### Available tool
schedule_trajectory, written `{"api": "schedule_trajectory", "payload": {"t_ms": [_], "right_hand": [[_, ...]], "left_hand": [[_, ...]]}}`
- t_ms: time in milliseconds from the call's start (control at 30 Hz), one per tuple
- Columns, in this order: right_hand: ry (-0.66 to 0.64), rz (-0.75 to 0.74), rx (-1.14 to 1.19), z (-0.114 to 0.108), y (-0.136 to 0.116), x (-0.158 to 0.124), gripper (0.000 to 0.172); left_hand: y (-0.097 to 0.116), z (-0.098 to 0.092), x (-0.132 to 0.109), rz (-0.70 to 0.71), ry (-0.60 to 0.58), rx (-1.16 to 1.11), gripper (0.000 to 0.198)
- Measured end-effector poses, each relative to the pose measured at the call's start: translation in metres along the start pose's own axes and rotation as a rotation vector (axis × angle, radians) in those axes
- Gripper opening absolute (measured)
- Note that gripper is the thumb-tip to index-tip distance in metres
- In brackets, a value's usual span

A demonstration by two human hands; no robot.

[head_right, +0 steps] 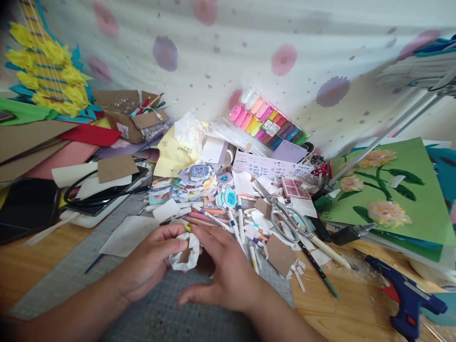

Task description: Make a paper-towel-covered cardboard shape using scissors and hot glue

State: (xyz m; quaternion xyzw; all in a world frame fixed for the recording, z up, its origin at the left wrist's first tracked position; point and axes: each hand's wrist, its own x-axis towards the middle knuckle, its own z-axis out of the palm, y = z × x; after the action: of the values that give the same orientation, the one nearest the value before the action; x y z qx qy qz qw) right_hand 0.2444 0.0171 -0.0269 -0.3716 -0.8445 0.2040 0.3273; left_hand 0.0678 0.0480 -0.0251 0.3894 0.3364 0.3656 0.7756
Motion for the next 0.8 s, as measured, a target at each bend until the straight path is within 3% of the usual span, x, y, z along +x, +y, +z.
{"api": "schedule_trajectory", "payload": {"t_ms": [167, 333, 433, 567, 700, 800], "right_hand": [[-0.005, -0.1, -0.366, 0.0, 0.003, -0.001, 0.074], [-0.013, -0.095, -0.49, 0.003, 0.003, -0.004, 0.058], [0.074, -0.076, -0.349, 0.004, 0.005, -0.006, 0.066], [0.117, 0.002, 0.081, 0.003, 0.006, -0.003, 0.075], [0.13, 0.072, 0.438, 0.006, 0.007, 0.0, 0.07], [0.192, 0.074, 0.556, 0.011, 0.006, 0.001, 0.064]], "left_hand": [[-0.004, -0.002, 0.001, -0.024, 0.022, -0.017, 0.008], [-0.005, -0.003, 0.004, -0.046, 0.02, -0.02, 0.008], [-0.005, -0.002, 0.005, -0.052, -0.006, -0.034, 0.007], [-0.004, -0.001, 0.004, -0.055, -0.044, -0.071, 0.006], [-0.007, -0.002, 0.003, -0.074, -0.104, -0.113, 0.009], [-0.011, -0.001, 0.003, -0.094, -0.151, -0.144, 0.017]]}}
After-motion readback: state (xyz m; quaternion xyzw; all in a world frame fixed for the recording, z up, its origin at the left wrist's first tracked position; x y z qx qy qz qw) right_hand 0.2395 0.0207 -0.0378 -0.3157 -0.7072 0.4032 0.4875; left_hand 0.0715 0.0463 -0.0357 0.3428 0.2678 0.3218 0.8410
